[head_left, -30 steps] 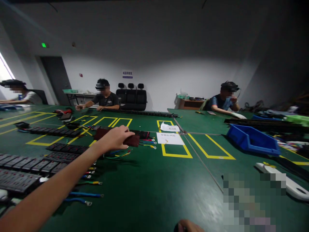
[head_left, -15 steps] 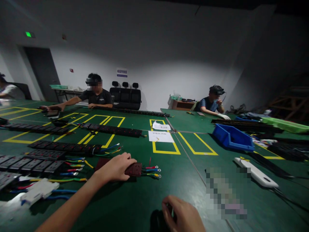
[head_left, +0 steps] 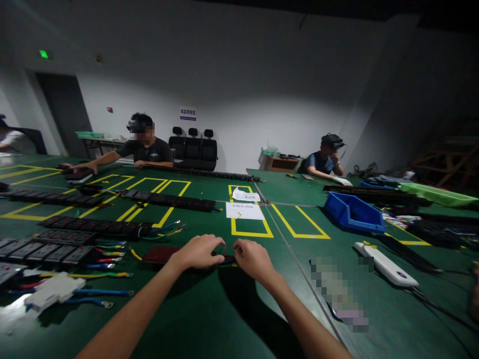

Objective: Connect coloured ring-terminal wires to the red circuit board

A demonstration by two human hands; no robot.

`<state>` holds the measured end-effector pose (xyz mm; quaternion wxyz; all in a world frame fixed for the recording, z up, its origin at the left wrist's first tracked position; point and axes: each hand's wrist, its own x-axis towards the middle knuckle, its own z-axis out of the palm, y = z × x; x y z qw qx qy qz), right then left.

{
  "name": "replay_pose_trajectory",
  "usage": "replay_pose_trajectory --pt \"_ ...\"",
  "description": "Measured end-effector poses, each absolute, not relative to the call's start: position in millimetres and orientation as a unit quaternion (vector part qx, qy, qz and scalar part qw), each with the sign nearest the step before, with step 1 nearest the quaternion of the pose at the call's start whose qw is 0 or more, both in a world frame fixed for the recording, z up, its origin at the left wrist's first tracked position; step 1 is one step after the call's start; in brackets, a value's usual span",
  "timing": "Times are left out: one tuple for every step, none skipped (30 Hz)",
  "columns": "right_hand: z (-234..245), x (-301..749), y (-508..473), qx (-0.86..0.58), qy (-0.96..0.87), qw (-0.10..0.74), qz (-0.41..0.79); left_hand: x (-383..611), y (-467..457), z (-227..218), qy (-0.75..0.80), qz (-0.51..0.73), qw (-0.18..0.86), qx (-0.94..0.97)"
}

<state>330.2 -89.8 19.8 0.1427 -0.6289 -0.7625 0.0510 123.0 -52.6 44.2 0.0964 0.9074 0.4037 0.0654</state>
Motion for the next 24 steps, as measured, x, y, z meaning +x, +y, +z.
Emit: replay_pose_trajectory --pt "16 332 -89 -0.632 -0.76 0.139 0.051 129 -50 42 0.411 0.069 0.097 0.904" --pt "12 335 -89 -0.636 -0.757 0.137 0.05 135 -48 39 0.419 0.072 0.105 0.899" --pt "9 337 -89 -0.644 -0.752 0.135 0.046 139 -46 35 0.43 0.076 0.111 0.893" --pt "7 339 -89 -0.65 -0.747 0.133 0.042 143 -46 31 0.441 0.082 0.113 0.887" --pt "5 340 -89 -0.657 -0.742 0.131 0.037 146 -46 27 0.452 0.09 0.111 0.881" --pt "3 341 -88 -0.663 -0.737 0.126 0.035 148 -46 23 0.46 0.097 0.109 0.876" --pt "2 341 -88 -0.665 -0.736 0.123 0.033 149 -46 19 0.468 0.107 0.106 0.871" --pt "1 341 -87 -0.665 -0.736 0.121 0.032 150 -46 15 0.474 0.117 0.105 0.866" --pt "0 340 -87 -0.667 -0.735 0.119 0.033 149 -45 13 0.478 0.121 0.112 0.862" --pt "-1 339 -86 -0.669 -0.732 0.121 0.035 148 -45 10 0.48 0.128 0.123 0.859" --pt "-1 338 -86 -0.672 -0.729 0.123 0.038 147 -43 8 0.484 0.134 0.141 0.853" --pt "-1 337 -86 -0.675 -0.726 0.124 0.041 146 -41 7 0.487 0.142 0.162 0.846" --pt "-1 336 -86 -0.678 -0.723 0.125 0.043 144 -40 6 0.487 0.153 0.185 0.84" --pt "0 336 -87 -0.681 -0.72 0.124 0.045 142 -38 5 0.481 0.163 0.209 0.835" --pt "0 335 -87 -0.683 -0.719 0.122 0.047 140 -36 4 0.477 0.176 0.229 0.83" --pt "0 335 -88 -0.684 -0.718 0.121 0.047 139 -35 3 0.474 0.189 0.244 0.825" --pt "0 334 -88 -0.685 -0.717 0.121 0.047 137 -34 1 0.471 0.201 0.254 0.82" --pt "0 334 -88 -0.685 -0.716 0.123 0.046 136 -34 0 0.47 0.214 0.26 0.816" --pt "0 334 -88 -0.686 -0.715 0.127 0.044 135 -34 -1 0.469 0.225 0.264 0.812" --pt "-1 334 -88 -0.687 -0.714 0.131 0.041 135 -34 -3 0.467 0.236 0.266 0.81" --pt "-1 335 -88 -0.687 -0.714 0.134 0.039 135 -34 -4 0.466 0.244 0.267 0.807" --pt "-2 335 -88 -0.686 -0.713 0.136 0.036 135 -34 -5 0.466 0.251 0.27 0.804" --pt "-3 335 -87 -0.687 -0.713 0.135 0.034 135 -35 -6 0.465 0.257 0.275 0.802" --pt "-3 335 -87 -0.689 -0.712 0.131 0.032 135 -35 -7 0.464 0.261 0.28 0.799"
